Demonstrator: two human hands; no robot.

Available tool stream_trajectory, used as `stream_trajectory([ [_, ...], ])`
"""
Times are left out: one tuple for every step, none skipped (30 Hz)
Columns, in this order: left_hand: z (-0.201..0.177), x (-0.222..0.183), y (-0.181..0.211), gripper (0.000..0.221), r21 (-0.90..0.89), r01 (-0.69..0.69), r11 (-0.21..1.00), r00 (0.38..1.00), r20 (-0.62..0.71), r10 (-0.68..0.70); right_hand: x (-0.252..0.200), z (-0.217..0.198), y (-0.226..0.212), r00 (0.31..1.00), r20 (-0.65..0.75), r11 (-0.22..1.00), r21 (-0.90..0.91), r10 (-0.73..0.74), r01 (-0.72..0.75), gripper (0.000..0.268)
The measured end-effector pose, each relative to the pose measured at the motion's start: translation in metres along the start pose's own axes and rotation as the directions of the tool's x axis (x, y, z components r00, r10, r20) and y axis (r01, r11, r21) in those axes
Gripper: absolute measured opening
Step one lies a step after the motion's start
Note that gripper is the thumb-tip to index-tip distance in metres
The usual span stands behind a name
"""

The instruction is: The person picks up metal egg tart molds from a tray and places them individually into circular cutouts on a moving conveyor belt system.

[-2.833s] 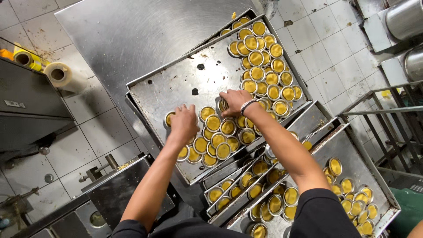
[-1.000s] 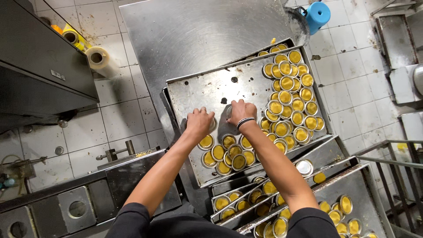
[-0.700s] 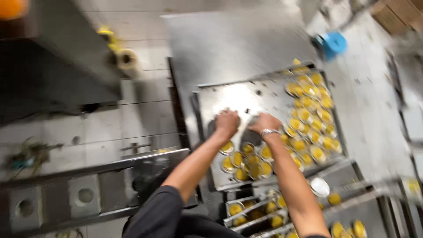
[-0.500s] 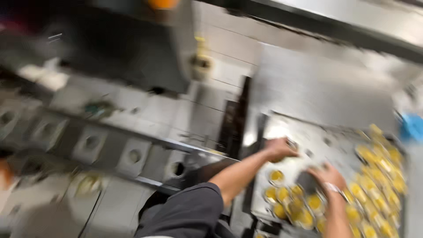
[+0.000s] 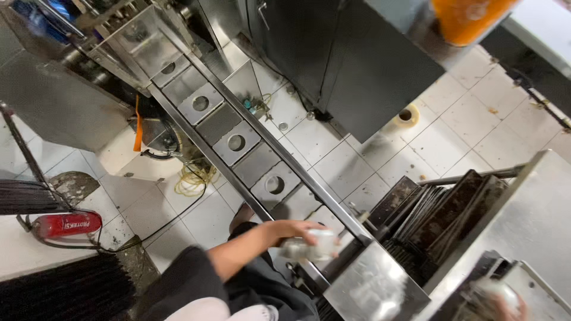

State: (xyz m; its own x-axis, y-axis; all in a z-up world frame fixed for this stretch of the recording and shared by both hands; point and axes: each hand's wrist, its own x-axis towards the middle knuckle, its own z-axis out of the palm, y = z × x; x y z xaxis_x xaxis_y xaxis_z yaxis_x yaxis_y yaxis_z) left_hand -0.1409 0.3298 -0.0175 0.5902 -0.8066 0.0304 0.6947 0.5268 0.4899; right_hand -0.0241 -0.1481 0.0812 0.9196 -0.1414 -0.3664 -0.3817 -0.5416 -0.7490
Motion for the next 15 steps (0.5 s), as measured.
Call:
stream_trajectory([
  [0.017,-0.036,0.014,0.069,-0.016,0.004,1.000,1.000,0.007,-0.004,-0.009,0.053,-0.053,1.000,-0.003,0.999,0.045,-0.013,0.013,0.056],
  [0.032,-0.073,0.028,0.072,-0.182,-0.062,0.981,0.987,-0.160,0.033,-0.028,0.106,-0.102,1.000,-0.008,0.996,0.089,-0.026,0.027,0.052],
  [0.049,-0.110,0.040,0.074,-0.339,-0.143,0.930,0.946,-0.323,0.027,-0.062,0.152,-0.145,0.999,-0.017,0.991,0.129,-0.029,0.031,0.049],
  [0.049,-0.133,0.048,0.074,-0.364,-0.130,0.922,0.949,-0.315,0.010,-0.077,0.193,-0.181,1.000,-0.024,0.993,0.115,-0.004,0.007,0.049],
  [0.046,-0.159,0.062,0.077,-0.223,-0.194,0.955,0.930,-0.351,0.106,-0.086,0.240,-0.221,0.987,0.152,0.997,0.042,0.052,-0.059,0.058],
  [0.042,-0.187,0.077,0.082,-0.076,-0.251,0.965,0.905,-0.373,0.206,-0.095,0.289,-0.262,0.940,0.319,0.992,-0.038,0.122,-0.116,0.068],
  [0.025,-0.221,0.079,0.082,-0.101,-0.245,0.964,0.908,-0.371,0.192,-0.092,0.342,-0.267,0.938,0.314,0.989,-0.051,0.147,-0.138,0.068],
  [0.009,-0.254,0.082,0.087,0.041,-0.294,0.955,0.875,-0.391,0.286,-0.089,0.393,-0.270,0.904,0.421,0.982,-0.126,-0.079,0.144,0.065],
  [-0.003,-0.283,0.080,0.092,0.166,-0.334,0.928,0.841,-0.393,0.373,-0.088,0.436,-0.270,0.802,0.538,0.896,-0.175,-0.260,0.408,0.065],
  [0.019,-0.309,0.087,0.092,0.124,-0.330,0.936,0.850,-0.392,0.352,-0.095,0.476,-0.272,0.815,0.536,0.903,-0.204,-0.220,0.377,0.065],
  [0.032,-0.333,0.102,0.098,0.146,-0.379,0.914,0.747,-0.535,0.395,-0.092,0.520,-0.279,0.753,0.538,0.754,-0.292,-0.379,0.589,0.065],
  [0.048,-0.357,0.118,0.103,0.176,-0.422,0.889,0.620,-0.660,0.424,-0.090,0.561,-0.285,0.650,0.561,0.547,-0.370,-0.513,0.751,0.066],
  [0.046,-0.378,0.122,0.103,0.177,-0.424,0.888,0.624,-0.653,0.428,-0.091,0.587,-0.299,0.651,0.556,0.543,-0.375,-0.516,0.751,0.066],
  [0.046,-0.397,0.125,0.090,0.238,-0.492,0.837,0.601,-0.603,0.524,-0.092,0.612,-0.312,0.636,0.628,0.479,-0.432,-0.448,0.764,0.065],
  [0.050,-0.418,0.125,0.077,0.286,-0.558,0.779,0.567,-0.554,0.609,-0.096,0.636,-0.322,0.621,0.695,0.412,-0.478,-0.363,0.776,0.064],
])
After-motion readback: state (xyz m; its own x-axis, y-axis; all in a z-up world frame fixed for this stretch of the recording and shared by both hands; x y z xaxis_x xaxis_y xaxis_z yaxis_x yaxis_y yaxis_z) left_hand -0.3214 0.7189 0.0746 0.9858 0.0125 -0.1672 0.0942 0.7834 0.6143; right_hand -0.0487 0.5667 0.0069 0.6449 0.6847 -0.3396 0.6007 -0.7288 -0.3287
